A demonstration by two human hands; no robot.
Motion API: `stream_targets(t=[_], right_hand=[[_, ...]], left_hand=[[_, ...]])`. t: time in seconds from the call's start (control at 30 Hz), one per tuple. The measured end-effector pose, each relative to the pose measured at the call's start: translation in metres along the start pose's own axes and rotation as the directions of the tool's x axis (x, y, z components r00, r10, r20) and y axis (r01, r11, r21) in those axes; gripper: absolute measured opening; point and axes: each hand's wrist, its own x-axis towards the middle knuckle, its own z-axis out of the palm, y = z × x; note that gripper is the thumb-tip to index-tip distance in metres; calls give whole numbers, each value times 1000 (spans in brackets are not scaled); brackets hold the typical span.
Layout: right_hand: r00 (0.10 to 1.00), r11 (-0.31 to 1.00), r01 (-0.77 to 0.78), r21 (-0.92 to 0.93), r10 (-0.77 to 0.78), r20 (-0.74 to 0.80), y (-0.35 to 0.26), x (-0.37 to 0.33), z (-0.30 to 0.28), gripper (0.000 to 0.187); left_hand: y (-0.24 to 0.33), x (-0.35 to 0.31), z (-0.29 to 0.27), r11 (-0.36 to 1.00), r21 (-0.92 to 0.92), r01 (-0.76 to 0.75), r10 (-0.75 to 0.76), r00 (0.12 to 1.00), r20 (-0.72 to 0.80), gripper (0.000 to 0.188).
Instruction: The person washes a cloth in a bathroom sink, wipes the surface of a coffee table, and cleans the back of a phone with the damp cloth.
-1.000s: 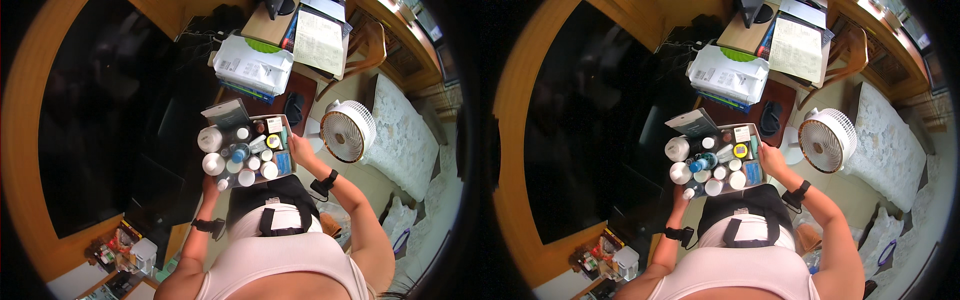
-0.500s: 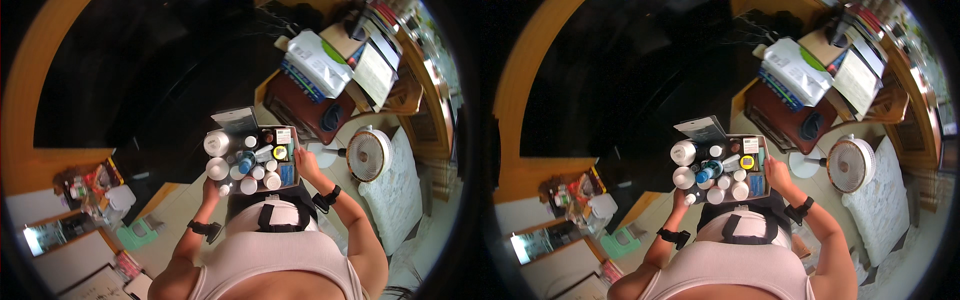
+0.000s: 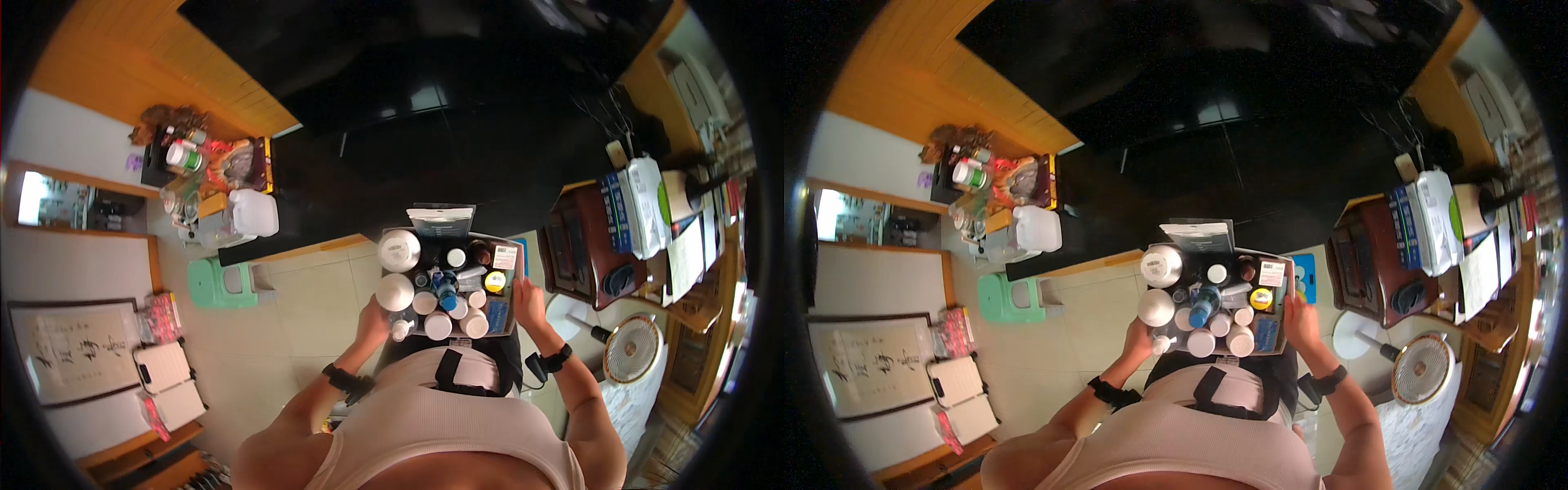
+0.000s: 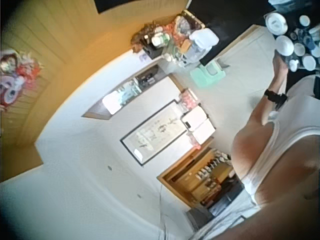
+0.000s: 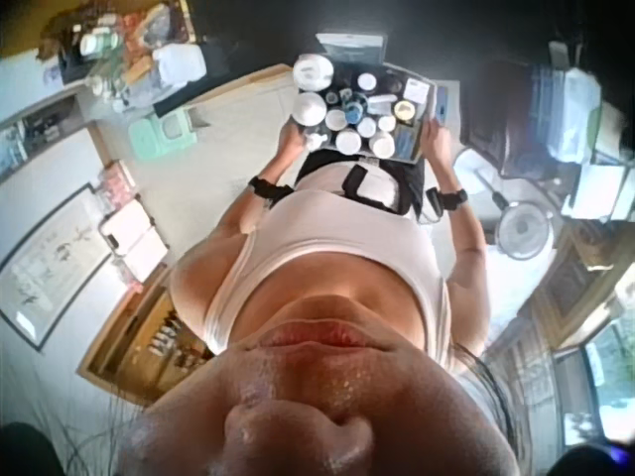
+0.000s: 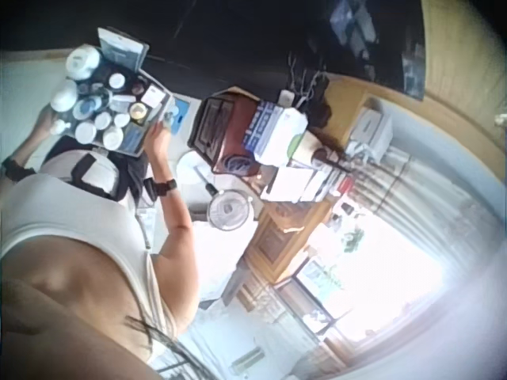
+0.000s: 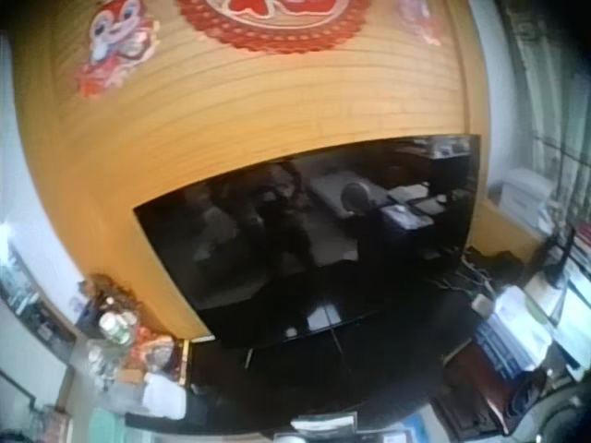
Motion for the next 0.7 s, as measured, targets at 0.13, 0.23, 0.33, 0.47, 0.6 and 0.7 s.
stream_targets(t=[0.13,0.23,0.33,0.47,0.6,0.7], right_hand=[[988,990,140,-33,-138,70,-22,17,21,26],[971,977,212,11,-212,110,-46,33,35,30],[947,963,270,-17,-262,184,-47,52,46,28],[897,947,319,35,-314,313,-47,75,67,23],[835,926,372,54,-360,417,-78,86,63,22],[839,899,430,81,-431,333,-95,83,69,21]], left_hand=[[-15,-22,-18,992,-28,120,-122,987,-102,36],[-17,-42,-25,987,-38,156,-160,964,-210,33],[-22,-58,-18,977,-148,151,-191,931,-312,24],[-27,-71,-11,922,-120,368,-386,843,-375,16],[-8,-84,-16,904,-152,400,-423,784,-454,14],[-7,-90,-26,879,-139,456,-466,759,-454,13]])
